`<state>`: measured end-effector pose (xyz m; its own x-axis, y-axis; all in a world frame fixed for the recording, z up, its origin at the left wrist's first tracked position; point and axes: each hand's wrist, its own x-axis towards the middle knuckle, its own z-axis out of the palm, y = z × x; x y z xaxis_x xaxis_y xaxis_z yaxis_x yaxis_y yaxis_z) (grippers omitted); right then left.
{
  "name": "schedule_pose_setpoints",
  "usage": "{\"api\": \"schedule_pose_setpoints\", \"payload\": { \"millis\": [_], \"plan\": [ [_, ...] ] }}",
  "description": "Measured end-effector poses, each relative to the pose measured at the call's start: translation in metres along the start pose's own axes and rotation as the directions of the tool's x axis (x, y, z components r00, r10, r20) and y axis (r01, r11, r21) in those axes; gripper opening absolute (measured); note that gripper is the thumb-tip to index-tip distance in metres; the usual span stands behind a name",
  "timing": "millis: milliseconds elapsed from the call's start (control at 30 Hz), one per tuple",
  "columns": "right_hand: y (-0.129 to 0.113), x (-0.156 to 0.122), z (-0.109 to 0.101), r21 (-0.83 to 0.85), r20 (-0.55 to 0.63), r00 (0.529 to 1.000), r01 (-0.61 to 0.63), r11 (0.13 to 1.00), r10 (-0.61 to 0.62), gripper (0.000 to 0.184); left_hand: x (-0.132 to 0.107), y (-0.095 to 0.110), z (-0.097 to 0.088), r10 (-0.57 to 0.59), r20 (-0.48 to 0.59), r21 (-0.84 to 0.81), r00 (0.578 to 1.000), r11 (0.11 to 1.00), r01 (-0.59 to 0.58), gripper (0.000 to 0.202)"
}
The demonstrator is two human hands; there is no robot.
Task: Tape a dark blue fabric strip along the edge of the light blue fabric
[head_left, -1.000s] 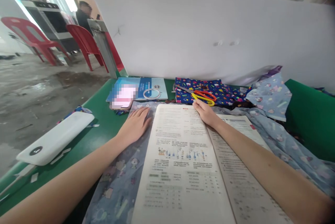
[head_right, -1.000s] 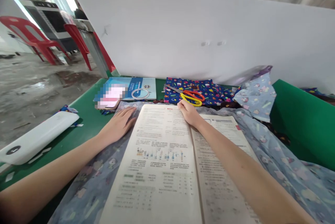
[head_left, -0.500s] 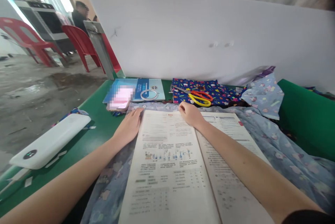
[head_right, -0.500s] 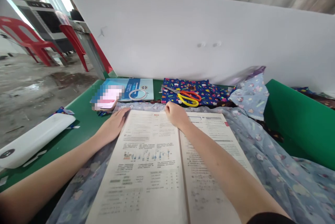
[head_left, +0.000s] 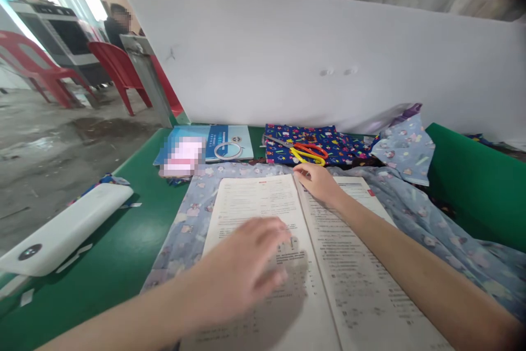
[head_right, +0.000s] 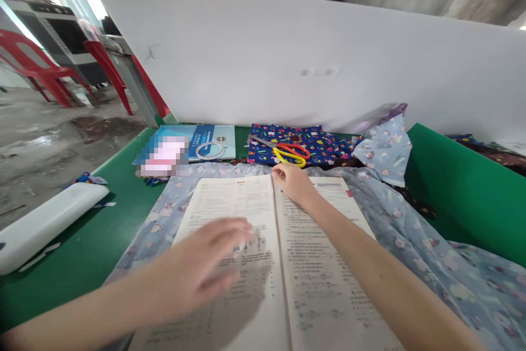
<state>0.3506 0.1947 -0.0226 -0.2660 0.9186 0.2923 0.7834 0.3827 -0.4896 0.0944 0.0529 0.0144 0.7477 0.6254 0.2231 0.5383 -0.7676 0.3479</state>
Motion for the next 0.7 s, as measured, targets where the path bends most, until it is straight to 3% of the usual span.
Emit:
{"api": "schedule_pose_setpoints", "payload": {
  "millis": [67, 100, 167, 267, 367, 533, 700],
  "plan": [
    [-0.004, 0.007, 0.002, 0.057, 0.061, 0.998, -0.018, 0.998, 0.015, 0.023, 0.001, 0.029, 0.018, 0.236, 0.043, 0.086, 0.971, 0.967, -0.239, 0.051],
    [-0.006, 0.011, 0.004, 0.067, 0.094, 0.995, -0.027, 0.997, 0.021, 0.023, 0.001, 0.039, 0.028, 0.32, 0.017, 0.16, 0.947, 0.934, -0.319, 0.045],
    [-0.007, 0.02, 0.007, 0.072, 0.159, 0.987, -0.045, 0.996, 0.033, 0.022, 0.003, 0.051, 0.049, 0.421, -0.022, 0.32, 0.907, 0.862, -0.392, 0.033],
    [-0.004, 0.027, 0.009, 0.1, 0.207, 0.976, -0.092, 0.991, 0.07, 0.018, 0.005, 0.058, 0.07, 0.428, -0.082, 0.437, 0.9, 0.827, -0.353, 0.032],
    [0.001, 0.026, 0.01, 0.15, 0.194, 0.976, -0.134, 0.98, 0.104, 0.012, 0.005, 0.059, 0.074, 0.381, -0.117, 0.479, 0.917, 0.831, -0.285, 0.037],
    [0.008, 0.02, 0.01, 0.135, 0.158, 0.987, -0.057, 0.989, 0.035, 0.009, 0.001, 0.056, 0.075, 0.367, -0.008, 0.487, 0.93, 0.814, -0.317, 0.047],
    [0.007, 0.017, 0.012, 0.008, 0.158, 0.987, 0.004, 1.0, -0.006, 0.009, -0.004, 0.053, 0.093, 0.364, -0.011, 0.475, 0.931, 0.822, -0.315, 0.05]
  ]
}}
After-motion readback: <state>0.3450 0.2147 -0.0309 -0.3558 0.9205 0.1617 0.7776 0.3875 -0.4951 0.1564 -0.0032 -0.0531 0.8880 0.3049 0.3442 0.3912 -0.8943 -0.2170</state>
